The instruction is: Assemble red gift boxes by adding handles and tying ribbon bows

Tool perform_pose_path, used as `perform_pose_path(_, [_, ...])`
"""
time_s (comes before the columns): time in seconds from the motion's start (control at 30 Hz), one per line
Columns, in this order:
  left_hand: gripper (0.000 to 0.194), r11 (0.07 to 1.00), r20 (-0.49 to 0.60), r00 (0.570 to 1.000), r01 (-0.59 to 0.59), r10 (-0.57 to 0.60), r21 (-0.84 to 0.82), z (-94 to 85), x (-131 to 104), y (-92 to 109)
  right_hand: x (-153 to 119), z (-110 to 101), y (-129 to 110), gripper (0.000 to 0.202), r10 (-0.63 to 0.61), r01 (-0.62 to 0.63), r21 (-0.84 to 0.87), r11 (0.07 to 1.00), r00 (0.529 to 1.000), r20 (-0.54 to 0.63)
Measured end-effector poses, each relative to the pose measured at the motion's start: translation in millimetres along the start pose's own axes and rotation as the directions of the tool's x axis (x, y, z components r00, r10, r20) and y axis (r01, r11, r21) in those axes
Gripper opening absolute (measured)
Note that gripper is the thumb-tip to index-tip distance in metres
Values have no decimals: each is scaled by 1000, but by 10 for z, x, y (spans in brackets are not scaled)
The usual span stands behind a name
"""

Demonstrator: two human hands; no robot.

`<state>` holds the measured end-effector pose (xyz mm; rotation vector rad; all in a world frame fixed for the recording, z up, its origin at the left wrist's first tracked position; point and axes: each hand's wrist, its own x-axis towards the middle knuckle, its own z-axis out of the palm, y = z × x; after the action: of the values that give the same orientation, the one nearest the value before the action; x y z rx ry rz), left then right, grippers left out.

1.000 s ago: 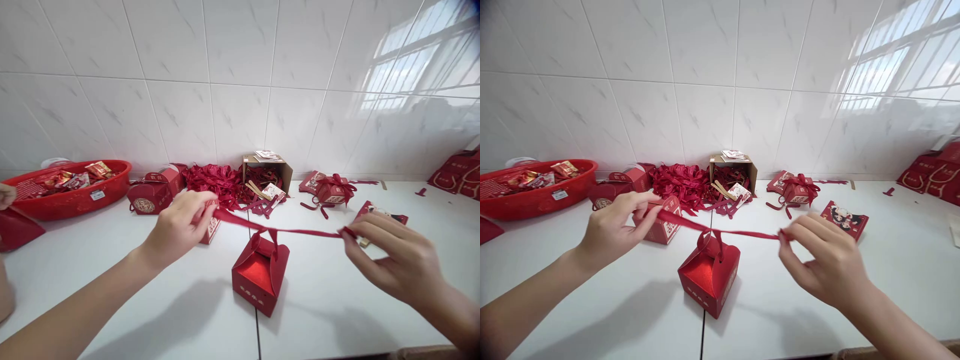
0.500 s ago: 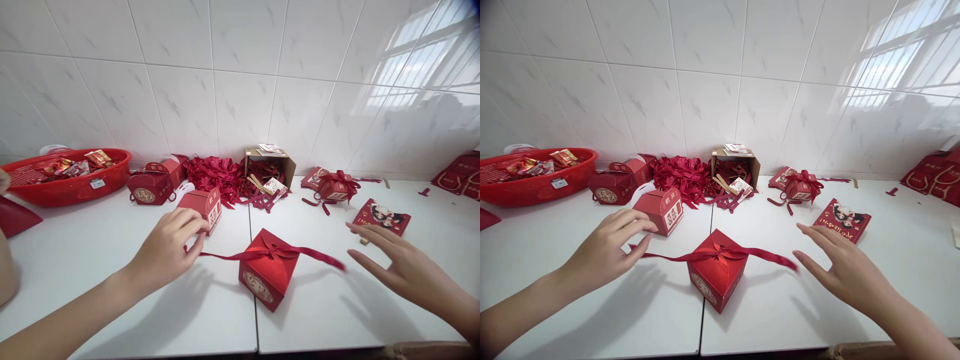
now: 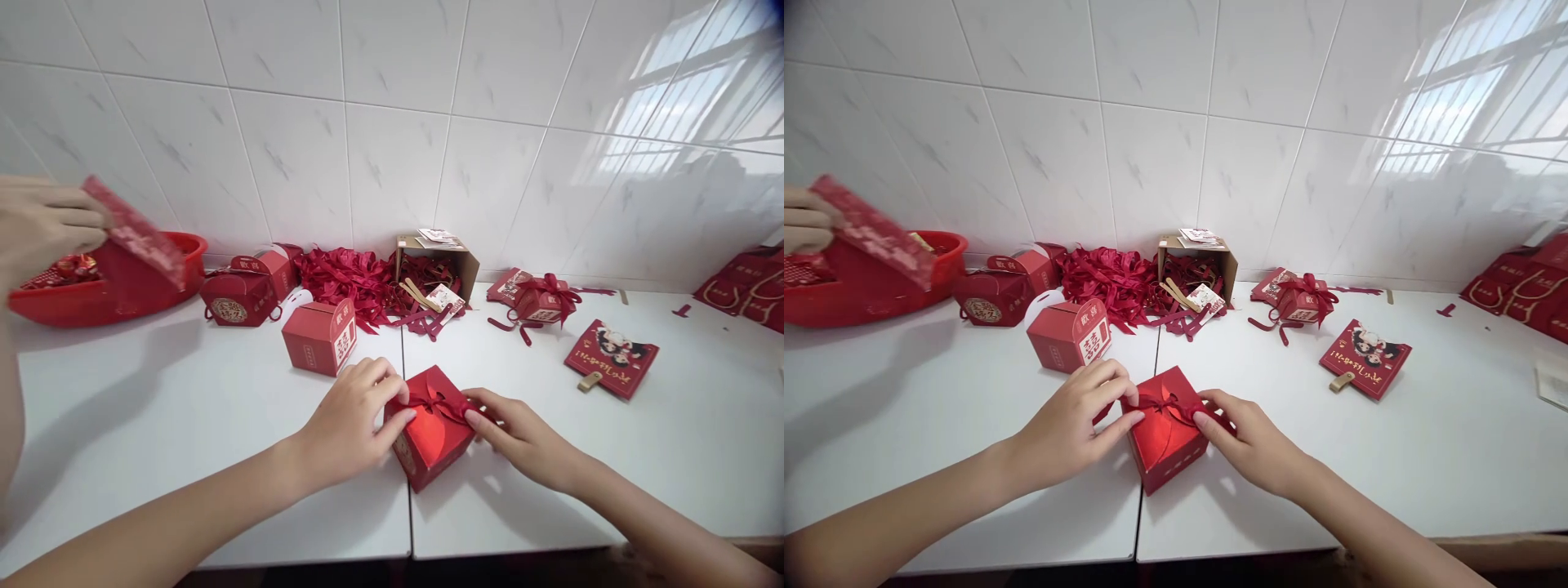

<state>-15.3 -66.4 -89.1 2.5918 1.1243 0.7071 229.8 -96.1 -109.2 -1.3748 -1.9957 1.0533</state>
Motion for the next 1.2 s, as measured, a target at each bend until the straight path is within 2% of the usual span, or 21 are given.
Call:
perform_pose_path(0.13, [11,999,41,999,-18,20,-28,-20,0,-40,-100,46,-48,37,151,-150,24,988,988,-34])
perform_pose_path(0.23, [11,1000,30,1000,-7,7,-12,11,-5,-43,-74,2,-73,44,195,-194,61,979,981,-11])
perform_pose_path(0.33, [5,996,-24,997,67,-69,-63,59,-19,-63,-24,-70,-101,49,206,-208,123,970,978,30])
perform_pose_path(0.4, [17,972,-42,986,153,-162,-176,99,-20,-104,5,-105,-104,48,187,-192,176,966,981,44])
perform_pose_path(0.47, [28,914,-6,969,231,-247,-335,147,-4,-169,35,-115,-82,45,148,-160,241,957,987,67])
perform_pose_path(0.57, [33,802,62,940,319,-336,-505,217,48,-283,83,-86,-28,44,126,-163,361,918,984,122])
perform_pose_path(0.67, [34,779,54,913,375,-405,-503,232,104,-353,110,-36,-10,44,131,-182,448,875,981,143])
perform_pose_path(0.77, [36,772,90,919,374,-385,-513,166,137,-328,103,-1,-49,43,120,-164,443,881,985,127])
perform_pose_path(0.83, [40,697,175,908,405,-380,-592,105,140,-267,94,9,-82,44,116,-152,434,888,987,107])
perform_pose_path(0.93, [45,488,300,869,474,-394,-733,45,131,-165,95,14,-105,43,110,-136,438,889,990,84])
perform_pose_path(1.0, [40,388,336,866,473,-370,-791,34,126,-120,107,12,-98,43,109,-130,440,889,991,72])
perform_pose_path(1.03, [36,372,338,872,464,-355,-804,36,125,-108,114,9,-90,43,113,-129,439,889,992,62])
perform_pose_path(1.1, [26,396,321,883,445,-342,-803,44,123,-102,127,-1,-71,43,127,-130,432,893,991,36])
perform_pose_path(1.2, [22,514,232,906,396,-354,-761,66,114,-123,144,-20,-39,43,146,-139,425,895,989,17])
